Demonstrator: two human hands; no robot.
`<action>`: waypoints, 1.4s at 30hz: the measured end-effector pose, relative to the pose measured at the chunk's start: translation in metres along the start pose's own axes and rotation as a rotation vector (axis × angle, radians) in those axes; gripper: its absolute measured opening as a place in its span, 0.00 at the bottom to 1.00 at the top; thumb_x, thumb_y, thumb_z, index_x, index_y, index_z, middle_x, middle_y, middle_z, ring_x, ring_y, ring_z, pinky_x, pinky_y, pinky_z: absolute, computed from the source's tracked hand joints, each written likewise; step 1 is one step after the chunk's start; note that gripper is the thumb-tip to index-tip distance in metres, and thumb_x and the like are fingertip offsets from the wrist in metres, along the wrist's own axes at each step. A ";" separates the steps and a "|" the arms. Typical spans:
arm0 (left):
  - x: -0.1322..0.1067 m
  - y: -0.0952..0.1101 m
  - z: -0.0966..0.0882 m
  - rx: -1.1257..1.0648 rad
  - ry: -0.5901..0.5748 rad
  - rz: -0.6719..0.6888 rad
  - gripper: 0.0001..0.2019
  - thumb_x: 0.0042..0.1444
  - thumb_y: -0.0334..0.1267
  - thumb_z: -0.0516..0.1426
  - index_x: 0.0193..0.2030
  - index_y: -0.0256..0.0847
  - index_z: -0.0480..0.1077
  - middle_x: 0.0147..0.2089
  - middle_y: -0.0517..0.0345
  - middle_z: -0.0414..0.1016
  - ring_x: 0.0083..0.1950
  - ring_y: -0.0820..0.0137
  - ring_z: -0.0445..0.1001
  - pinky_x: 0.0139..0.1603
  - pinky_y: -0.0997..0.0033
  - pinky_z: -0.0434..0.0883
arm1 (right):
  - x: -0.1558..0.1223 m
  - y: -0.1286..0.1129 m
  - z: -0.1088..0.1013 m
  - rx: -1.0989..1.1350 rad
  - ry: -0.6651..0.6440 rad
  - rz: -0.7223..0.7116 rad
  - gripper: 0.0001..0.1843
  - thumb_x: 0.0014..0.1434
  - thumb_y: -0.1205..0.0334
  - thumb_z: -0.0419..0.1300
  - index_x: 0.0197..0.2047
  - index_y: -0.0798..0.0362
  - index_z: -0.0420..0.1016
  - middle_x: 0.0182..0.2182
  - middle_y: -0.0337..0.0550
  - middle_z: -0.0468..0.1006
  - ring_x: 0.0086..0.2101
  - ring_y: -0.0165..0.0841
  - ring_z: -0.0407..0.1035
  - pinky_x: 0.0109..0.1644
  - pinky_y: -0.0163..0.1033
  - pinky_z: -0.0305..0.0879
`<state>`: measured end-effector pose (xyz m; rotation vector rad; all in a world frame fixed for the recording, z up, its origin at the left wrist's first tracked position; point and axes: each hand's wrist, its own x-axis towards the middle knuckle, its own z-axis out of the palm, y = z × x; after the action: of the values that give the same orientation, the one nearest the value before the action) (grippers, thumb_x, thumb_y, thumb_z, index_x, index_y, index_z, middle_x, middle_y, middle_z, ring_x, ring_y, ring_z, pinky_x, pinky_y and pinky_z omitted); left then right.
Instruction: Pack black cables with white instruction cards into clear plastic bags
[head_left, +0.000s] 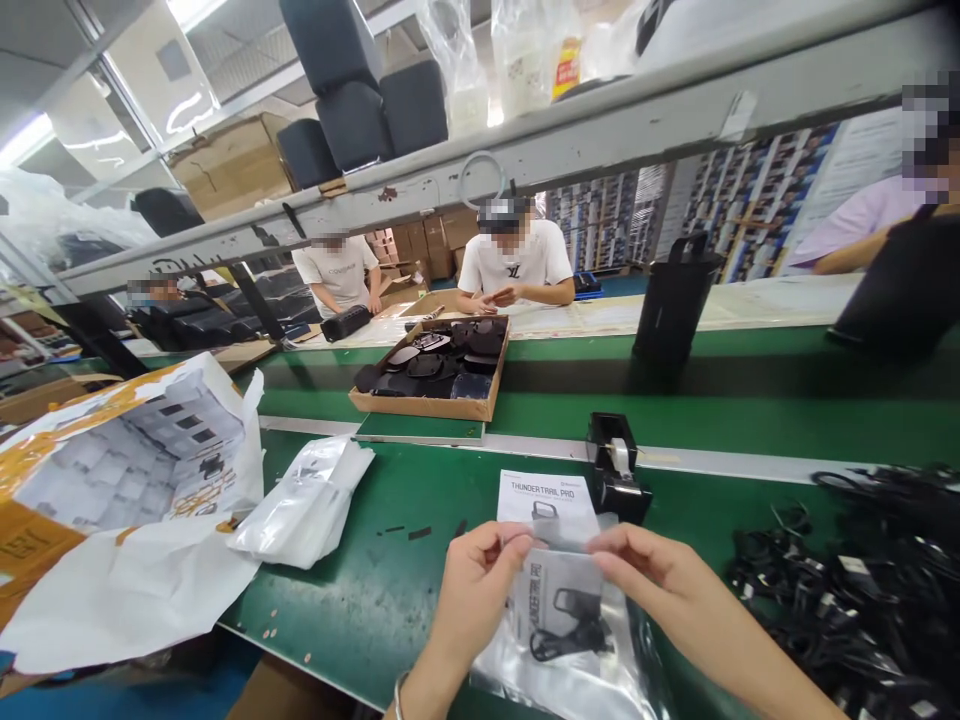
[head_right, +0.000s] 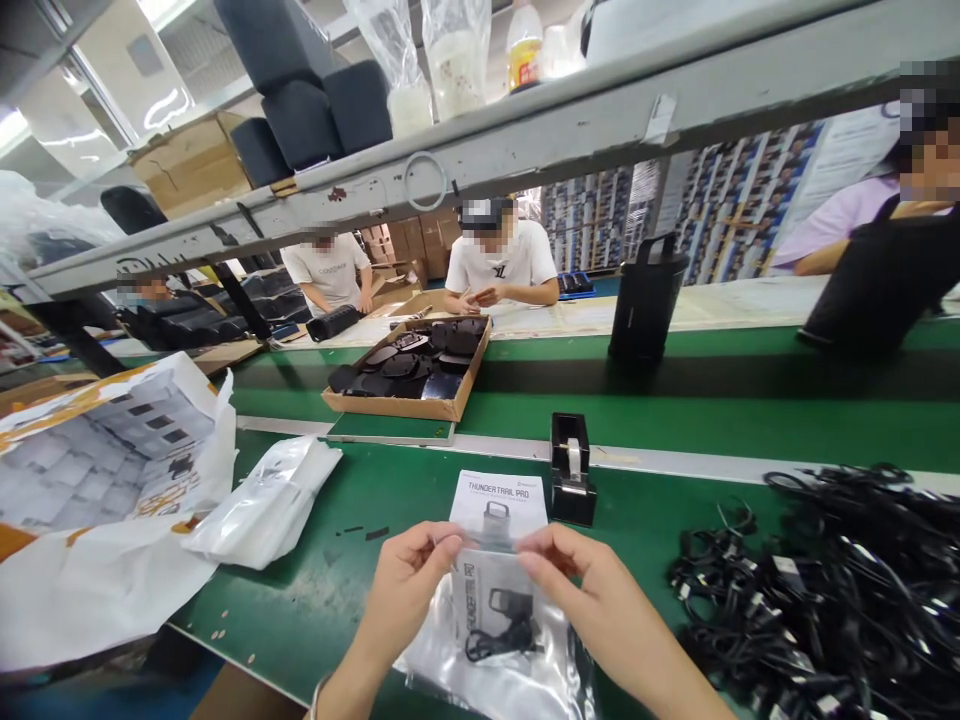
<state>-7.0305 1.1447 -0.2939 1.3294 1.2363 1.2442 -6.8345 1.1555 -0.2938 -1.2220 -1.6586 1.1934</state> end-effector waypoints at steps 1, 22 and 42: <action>0.001 0.000 -0.003 0.015 -0.011 -0.003 0.07 0.52 0.38 0.59 0.33 0.37 0.77 0.32 0.53 0.80 0.34 0.65 0.75 0.37 0.69 0.71 | 0.000 0.000 -0.002 -0.011 0.004 -0.016 0.13 0.57 0.52 0.56 0.31 0.51 0.77 0.28 0.41 0.78 0.31 0.36 0.70 0.36 0.38 0.66; -0.003 -0.026 0.014 -0.067 -0.044 -0.096 0.19 0.54 0.54 0.57 0.25 0.40 0.62 0.23 0.67 0.59 0.26 0.75 0.59 0.29 0.77 0.60 | 0.049 0.025 -0.050 -0.416 0.471 0.195 0.17 0.51 0.46 0.55 0.22 0.50 0.71 0.26 0.44 0.74 0.20 0.35 0.65 0.26 0.42 0.58; -0.008 -0.015 0.026 -0.099 0.022 -0.110 0.13 0.58 0.49 0.54 0.38 0.40 0.67 0.38 0.55 0.74 0.38 0.67 0.72 0.43 0.70 0.67 | -0.006 0.026 -0.007 0.001 0.204 0.260 0.21 0.52 0.42 0.55 0.24 0.51 0.71 0.19 0.37 0.68 0.23 0.31 0.63 0.29 0.36 0.60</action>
<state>-7.0057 1.1383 -0.3116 1.1635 1.2309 1.2291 -6.8194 1.1545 -0.3171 -1.5406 -1.3805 1.1768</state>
